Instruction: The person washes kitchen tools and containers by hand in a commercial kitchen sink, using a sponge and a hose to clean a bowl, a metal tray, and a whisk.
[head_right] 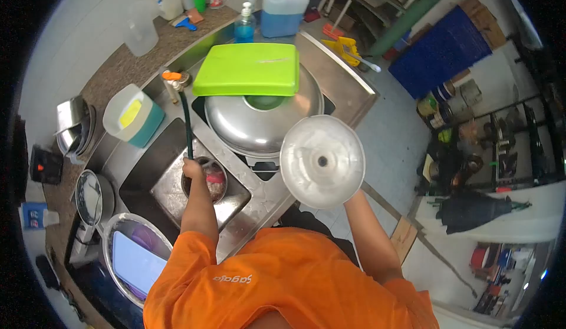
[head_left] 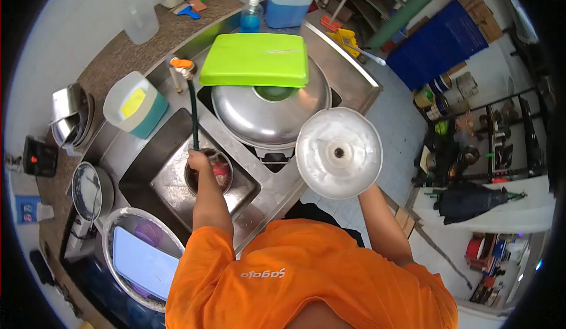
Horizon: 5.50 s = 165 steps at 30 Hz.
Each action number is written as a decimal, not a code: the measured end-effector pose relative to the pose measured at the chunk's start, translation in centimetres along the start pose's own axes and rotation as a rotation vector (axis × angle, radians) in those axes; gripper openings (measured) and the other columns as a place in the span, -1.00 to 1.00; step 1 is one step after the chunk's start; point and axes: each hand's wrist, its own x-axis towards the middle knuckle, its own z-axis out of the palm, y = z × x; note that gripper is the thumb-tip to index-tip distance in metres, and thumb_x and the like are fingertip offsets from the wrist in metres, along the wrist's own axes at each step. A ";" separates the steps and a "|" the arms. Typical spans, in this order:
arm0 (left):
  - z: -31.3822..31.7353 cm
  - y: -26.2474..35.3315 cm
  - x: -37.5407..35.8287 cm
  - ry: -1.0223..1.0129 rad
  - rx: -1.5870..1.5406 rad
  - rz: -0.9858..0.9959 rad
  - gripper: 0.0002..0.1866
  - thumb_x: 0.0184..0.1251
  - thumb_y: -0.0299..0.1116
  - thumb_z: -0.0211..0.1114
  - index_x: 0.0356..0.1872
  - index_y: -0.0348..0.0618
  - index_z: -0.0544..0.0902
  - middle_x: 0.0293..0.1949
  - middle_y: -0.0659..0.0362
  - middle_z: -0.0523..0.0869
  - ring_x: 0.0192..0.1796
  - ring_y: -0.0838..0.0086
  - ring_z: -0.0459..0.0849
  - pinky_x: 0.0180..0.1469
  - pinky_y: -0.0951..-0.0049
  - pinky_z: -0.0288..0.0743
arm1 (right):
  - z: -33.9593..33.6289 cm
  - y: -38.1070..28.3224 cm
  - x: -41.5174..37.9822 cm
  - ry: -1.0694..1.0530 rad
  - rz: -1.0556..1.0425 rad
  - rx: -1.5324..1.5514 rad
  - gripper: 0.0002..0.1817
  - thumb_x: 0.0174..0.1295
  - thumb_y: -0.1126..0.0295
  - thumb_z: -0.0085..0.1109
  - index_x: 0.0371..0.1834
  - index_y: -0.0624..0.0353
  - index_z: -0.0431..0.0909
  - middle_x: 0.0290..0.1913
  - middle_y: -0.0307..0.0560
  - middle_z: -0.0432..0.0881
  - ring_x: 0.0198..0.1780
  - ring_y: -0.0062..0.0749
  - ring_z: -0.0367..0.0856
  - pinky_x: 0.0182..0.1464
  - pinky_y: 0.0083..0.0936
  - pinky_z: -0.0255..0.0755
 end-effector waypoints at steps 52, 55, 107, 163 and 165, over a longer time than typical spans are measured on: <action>-12.4 -8.5 -6.4 -0.059 0.062 0.171 -0.18 0.11 -0.68 -0.01 0.52 0.04 0.27 0.13 -0.28 0.65 0.10 -0.11 0.69 0.16 0.12 0.50 | 14.5 51.8 22.7 -0.364 0.976 -0.785 -0.66 0.39 0.21 0.25 -0.50 0.19 0.54 -0.58 -0.16 0.58 -0.63 -0.54 0.46 -0.63 -0.58 0.29; -12.2 -8.1 -6.6 -0.046 0.097 0.136 -0.17 0.11 -0.69 -0.01 0.52 0.05 0.26 0.09 -0.29 0.65 0.04 -0.10 0.71 0.12 0.11 0.52 | 13.7 52.0 22.5 -0.275 0.954 -0.667 -0.82 0.38 0.39 0.23 -0.37 0.21 0.53 -0.47 -0.17 0.59 -0.52 -0.55 0.51 -0.51 -0.62 0.37; -17.2 -0.5 -9.9 0.264 0.182 0.363 -0.55 0.15 -0.66 0.10 0.12 -0.31 0.62 -0.05 -0.27 0.71 0.01 -0.16 0.69 0.12 0.03 0.53 | 19.5 34.1 14.3 -0.521 0.793 -0.567 -0.71 0.40 0.14 0.26 -0.03 0.06 0.49 -0.11 -0.13 0.69 -0.23 -0.53 0.65 -0.27 -0.54 0.54; -5.0 -9.3 -0.3 -0.198 -0.588 -0.649 -0.41 0.52 0.27 -0.05 -0.04 -0.05 0.65 -0.31 0.16 0.65 -0.41 0.41 0.57 -0.41 0.36 0.44 | 10.1 47.4 21.5 -0.084 0.782 -0.311 -0.78 0.39 0.51 0.13 0.06 0.26 0.53 -0.07 -0.04 0.67 0.00 -0.33 0.68 -0.02 -0.47 0.60; -5.8 -6.7 -2.7 -0.413 -0.825 -0.751 -0.24 0.49 0.39 -0.14 0.31 -0.06 0.49 0.15 0.09 0.63 0.24 0.26 0.55 0.19 0.11 0.49 | 10.4 49.6 22.7 -0.059 0.905 0.020 -0.81 0.40 0.51 0.11 0.04 0.23 0.55 -0.13 -0.04 0.68 0.00 -0.28 0.69 -0.02 -0.47 0.59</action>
